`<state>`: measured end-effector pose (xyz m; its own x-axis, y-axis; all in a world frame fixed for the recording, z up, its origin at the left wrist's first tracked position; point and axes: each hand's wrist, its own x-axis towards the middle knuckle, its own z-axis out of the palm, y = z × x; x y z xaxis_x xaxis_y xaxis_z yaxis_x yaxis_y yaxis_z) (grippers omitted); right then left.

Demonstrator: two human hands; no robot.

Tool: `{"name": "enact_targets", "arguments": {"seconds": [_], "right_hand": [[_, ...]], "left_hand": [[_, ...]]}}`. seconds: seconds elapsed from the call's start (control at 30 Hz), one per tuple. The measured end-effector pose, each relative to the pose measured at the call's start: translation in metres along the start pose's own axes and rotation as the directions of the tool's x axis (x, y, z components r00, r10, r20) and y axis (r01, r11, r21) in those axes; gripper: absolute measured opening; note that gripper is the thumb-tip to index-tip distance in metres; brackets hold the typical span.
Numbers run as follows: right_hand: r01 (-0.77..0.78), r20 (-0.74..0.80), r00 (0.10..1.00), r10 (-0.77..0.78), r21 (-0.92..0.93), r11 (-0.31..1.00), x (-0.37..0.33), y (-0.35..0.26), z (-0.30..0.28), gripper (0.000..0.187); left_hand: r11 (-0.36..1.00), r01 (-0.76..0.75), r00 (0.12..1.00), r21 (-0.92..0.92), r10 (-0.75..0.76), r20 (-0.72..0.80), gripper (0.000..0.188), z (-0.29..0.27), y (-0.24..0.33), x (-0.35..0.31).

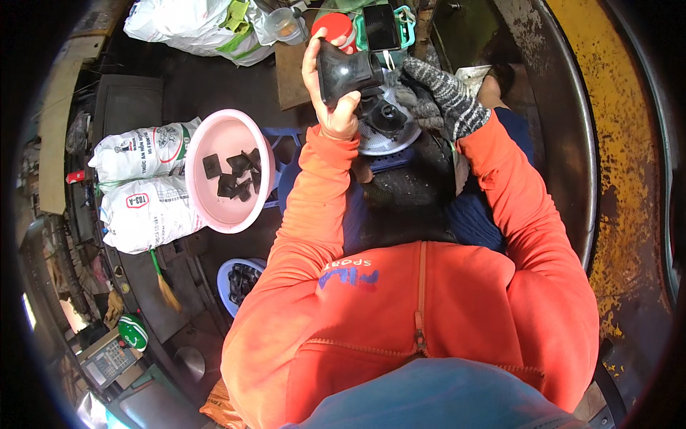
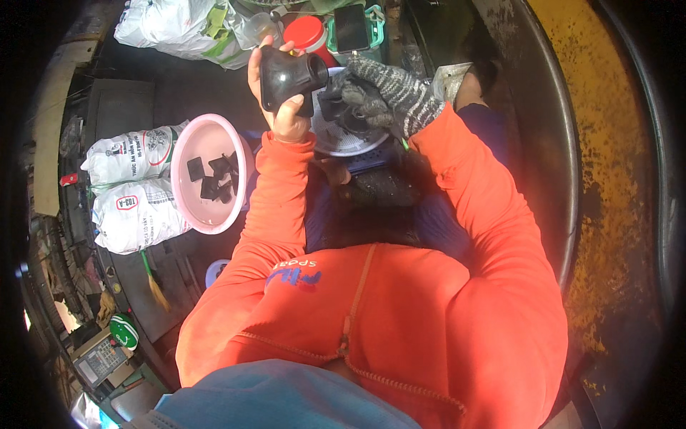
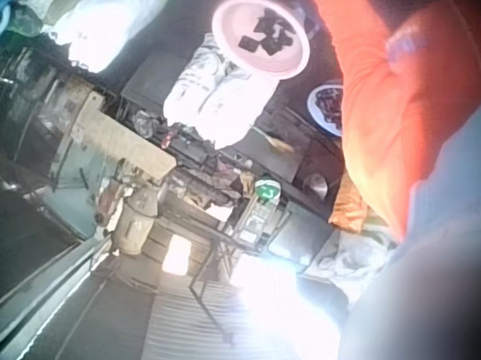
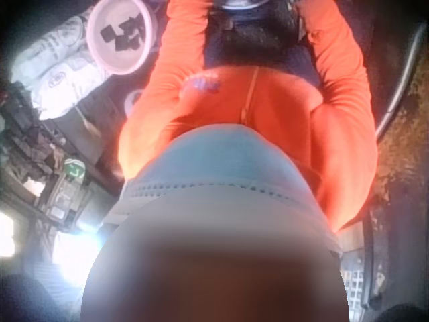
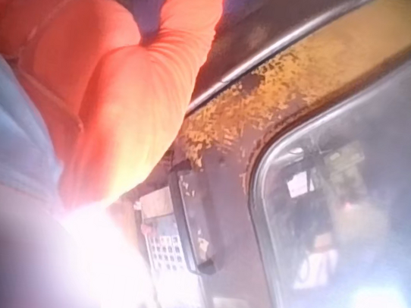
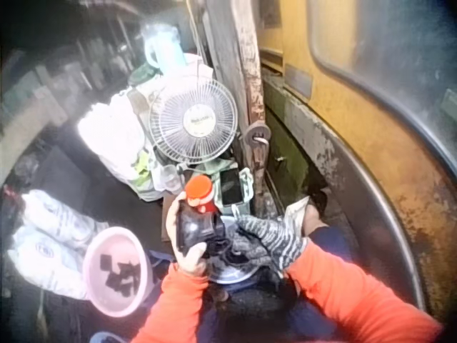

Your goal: The person sits on the floor and repeatedly grinds small black rubber parts against a rotating grinding wheel. They pick parts from a pink basin, hold them against the wheel with a gloved hand, and place finished pieces into a blue basin. The process is repeated for multiple parts.

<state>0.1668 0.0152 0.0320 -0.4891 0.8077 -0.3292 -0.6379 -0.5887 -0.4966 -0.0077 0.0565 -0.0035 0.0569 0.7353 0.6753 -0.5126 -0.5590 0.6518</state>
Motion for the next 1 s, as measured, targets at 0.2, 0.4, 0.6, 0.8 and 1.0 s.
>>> {"name": "enact_targets", "arguments": {"seconds": [0.2,0.4,0.6,0.8,1.0], "right_hand": [[0.383,0.151,0.88,-0.45,-0.786,0.485,0.009,-0.005,-0.013,0.035],[0.434,0.698,0.603,-0.386,-0.693,-0.575,0.0,-0.011,-0.022,0.033],[0.461,0.719,0.603,-0.346,-0.668,-0.584,0.004,-0.017,-0.026,0.034],[0.283,0.337,0.791,-0.51,-0.941,-0.183,0.008,-0.022,-0.04,0.035],[0.204,0.492,0.763,-0.42,-0.799,-0.566,0.008,-0.004,-0.043,0.038]], "left_hand": [[0.974,0.202,0.953,0.102,-0.22,0.208,0.117,0.013,0.003,-0.007],[-0.005,0.729,0.552,-0.685,-0.587,0.592,0.091,-0.005,0.005,-0.003],[0.194,0.864,0.397,-0.464,-0.83,0.392,0.059,-0.009,-0.001,-0.009],[0.173,0.721,0.505,-0.671,-0.794,0.339,0.056,-0.024,-0.004,0.0],[0.244,0.721,0.547,-0.649,-0.775,0.317,0.061,-0.03,-0.004,0.002]]}}
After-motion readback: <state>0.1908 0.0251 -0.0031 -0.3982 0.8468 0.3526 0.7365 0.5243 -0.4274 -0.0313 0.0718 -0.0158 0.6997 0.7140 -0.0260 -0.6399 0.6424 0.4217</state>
